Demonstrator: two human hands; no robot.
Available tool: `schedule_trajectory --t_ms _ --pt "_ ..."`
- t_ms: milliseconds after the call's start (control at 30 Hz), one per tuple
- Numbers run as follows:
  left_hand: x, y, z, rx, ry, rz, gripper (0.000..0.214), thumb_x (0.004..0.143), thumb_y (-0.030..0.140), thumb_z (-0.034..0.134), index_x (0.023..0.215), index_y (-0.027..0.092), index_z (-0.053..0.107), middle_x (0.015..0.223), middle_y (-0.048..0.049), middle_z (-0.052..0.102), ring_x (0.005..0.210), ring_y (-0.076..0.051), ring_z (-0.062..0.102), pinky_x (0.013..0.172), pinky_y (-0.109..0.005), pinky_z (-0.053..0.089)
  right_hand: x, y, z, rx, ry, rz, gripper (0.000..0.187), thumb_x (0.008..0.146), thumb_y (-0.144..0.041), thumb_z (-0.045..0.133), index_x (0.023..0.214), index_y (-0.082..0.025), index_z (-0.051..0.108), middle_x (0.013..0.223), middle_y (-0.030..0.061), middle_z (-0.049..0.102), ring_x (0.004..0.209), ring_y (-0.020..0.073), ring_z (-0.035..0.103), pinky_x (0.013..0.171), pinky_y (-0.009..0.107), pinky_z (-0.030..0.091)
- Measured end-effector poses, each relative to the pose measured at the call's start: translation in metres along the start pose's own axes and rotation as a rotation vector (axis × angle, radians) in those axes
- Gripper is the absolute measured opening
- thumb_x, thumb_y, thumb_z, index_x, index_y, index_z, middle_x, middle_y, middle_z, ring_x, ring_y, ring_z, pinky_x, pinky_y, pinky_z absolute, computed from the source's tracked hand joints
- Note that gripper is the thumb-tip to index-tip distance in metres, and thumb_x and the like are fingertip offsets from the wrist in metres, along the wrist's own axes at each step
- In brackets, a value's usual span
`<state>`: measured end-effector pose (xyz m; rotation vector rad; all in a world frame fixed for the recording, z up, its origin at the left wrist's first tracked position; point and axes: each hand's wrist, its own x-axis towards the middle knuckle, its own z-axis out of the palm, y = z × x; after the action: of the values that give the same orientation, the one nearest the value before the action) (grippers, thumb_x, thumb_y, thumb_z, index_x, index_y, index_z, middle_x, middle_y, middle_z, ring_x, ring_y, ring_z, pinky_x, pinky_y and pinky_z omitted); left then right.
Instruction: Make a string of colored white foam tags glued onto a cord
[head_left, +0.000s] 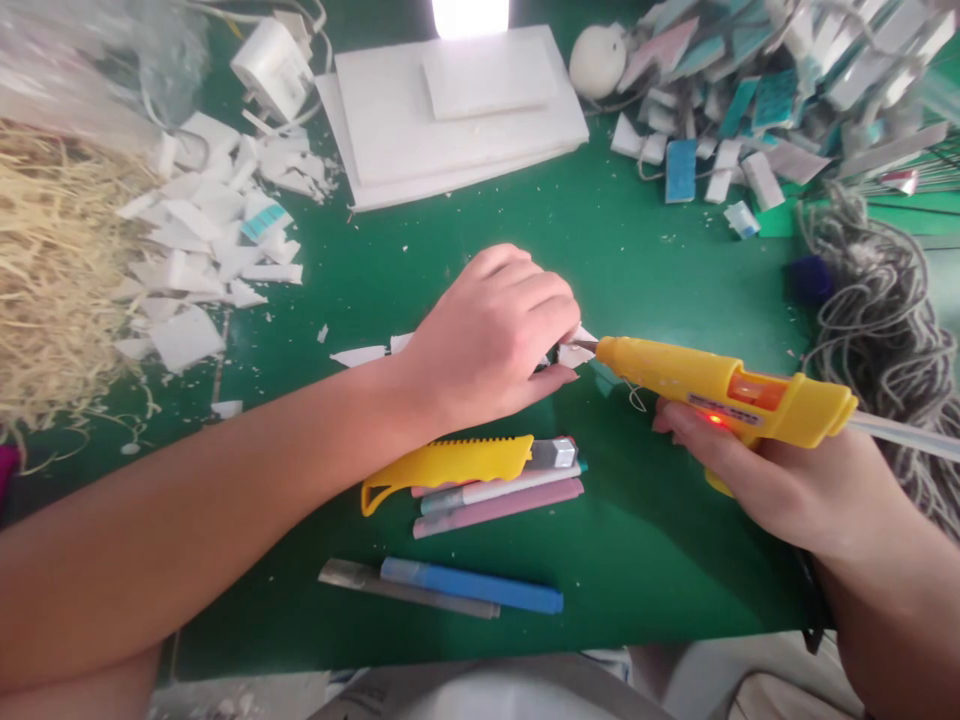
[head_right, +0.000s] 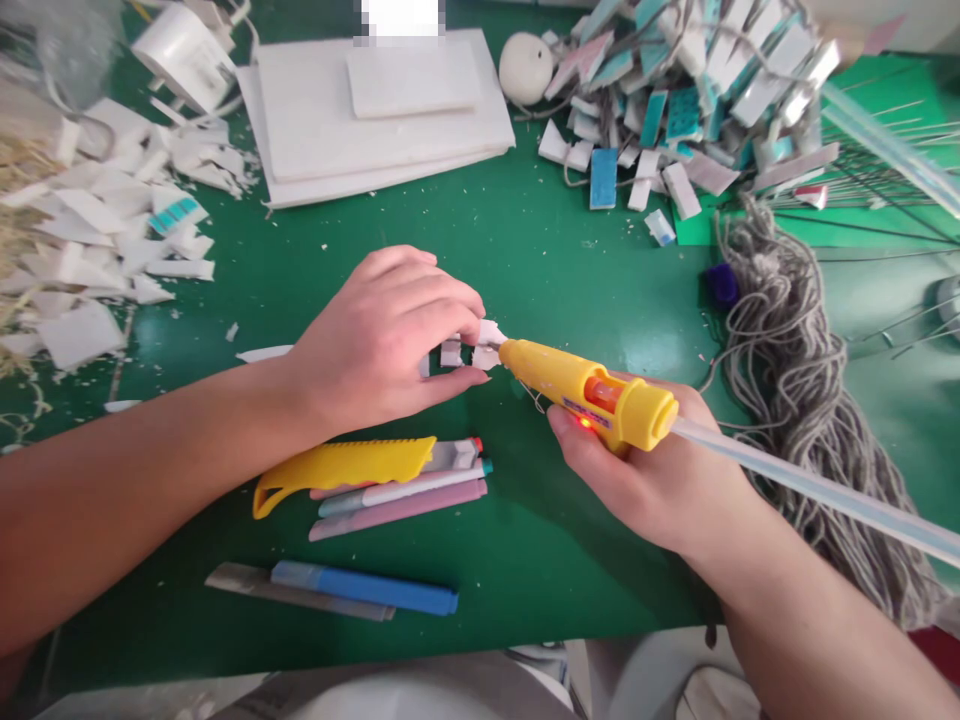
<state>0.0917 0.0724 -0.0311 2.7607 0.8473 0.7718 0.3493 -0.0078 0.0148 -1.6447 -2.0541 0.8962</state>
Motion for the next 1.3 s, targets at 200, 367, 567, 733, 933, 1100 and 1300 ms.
schedule_trajectory --t_ms 200,367,567,733,933,1100,1300 --pt "0.000 0.000 -0.001 0.002 -0.017 -0.004 0.018 0.101 0.036 0.062 0.096 0.020 0.068 0.104 -0.0044 0.075 0.097 -0.024 0.069 0.101 -0.054 0.051 0.001 0.001 -0.001 0.013 -0.028 0.004 0.031 0.093 -0.039 0.062 0.067 -0.024 0.061 0.047 -0.0014 0.058 0.037 0.0146 0.053 0.037 0.025 0.045" --pt "0.001 0.001 -0.002 -0.015 -0.035 -0.022 0.018 0.100 0.035 0.061 0.096 0.020 0.069 0.104 -0.0048 0.075 0.097 -0.025 0.069 0.102 -0.055 0.050 0.000 0.004 -0.002 0.017 -0.057 0.032 0.031 0.095 -0.042 0.063 0.070 -0.025 0.063 0.050 -0.0010 0.061 0.039 0.0153 0.056 0.039 0.026 0.047" --pt "0.001 0.002 -0.002 -0.011 -0.044 -0.030 0.018 0.100 0.034 0.061 0.099 0.020 0.070 0.106 -0.0063 0.076 0.098 -0.026 0.068 0.104 -0.055 0.049 0.000 0.001 -0.001 0.045 -0.040 0.036 0.029 0.093 -0.041 0.063 0.068 -0.025 0.062 0.048 -0.0016 0.058 0.038 0.0155 0.055 0.038 0.026 0.046" --pt "0.001 0.003 -0.003 -0.002 -0.036 -0.020 0.017 0.100 0.034 0.061 0.099 0.020 0.069 0.107 -0.0056 0.075 0.099 -0.025 0.069 0.105 -0.053 0.049 0.001 0.001 -0.004 0.028 -0.068 0.054 0.031 0.094 -0.041 0.062 0.069 -0.024 0.063 0.051 0.0007 0.062 0.040 0.0160 0.057 0.041 0.027 0.047" --pt "0.001 0.003 -0.002 0.005 -0.029 -0.014 0.016 0.100 0.033 0.062 0.097 0.019 0.070 0.104 -0.0055 0.076 0.097 -0.025 0.069 0.105 -0.055 0.050 0.003 0.000 -0.003 0.020 -0.020 0.026 0.032 0.092 -0.041 0.063 0.065 -0.025 0.062 0.046 -0.0011 0.056 0.037 0.0156 0.053 0.036 0.027 0.043" --pt "0.001 0.003 -0.002 0.011 -0.034 -0.018 0.018 0.100 0.033 0.060 0.098 0.020 0.071 0.104 -0.0057 0.076 0.099 -0.026 0.069 0.104 -0.057 0.051 0.001 0.002 -0.006 -0.001 -0.030 0.048 0.035 0.096 -0.041 0.062 0.066 -0.023 0.065 0.049 0.0008 0.060 0.042 0.0166 0.056 0.041 0.028 0.047" --pt "0.001 0.002 -0.002 0.003 -0.049 -0.018 0.019 0.100 0.034 0.059 0.100 0.020 0.072 0.106 -0.0066 0.076 0.100 -0.026 0.069 0.105 -0.058 0.050 0.000 0.003 -0.011 0.020 -0.013 0.094 0.030 0.093 -0.041 0.067 0.069 -0.023 0.070 0.052 0.0013 0.064 0.042 0.0174 0.057 0.041 0.028 0.048"
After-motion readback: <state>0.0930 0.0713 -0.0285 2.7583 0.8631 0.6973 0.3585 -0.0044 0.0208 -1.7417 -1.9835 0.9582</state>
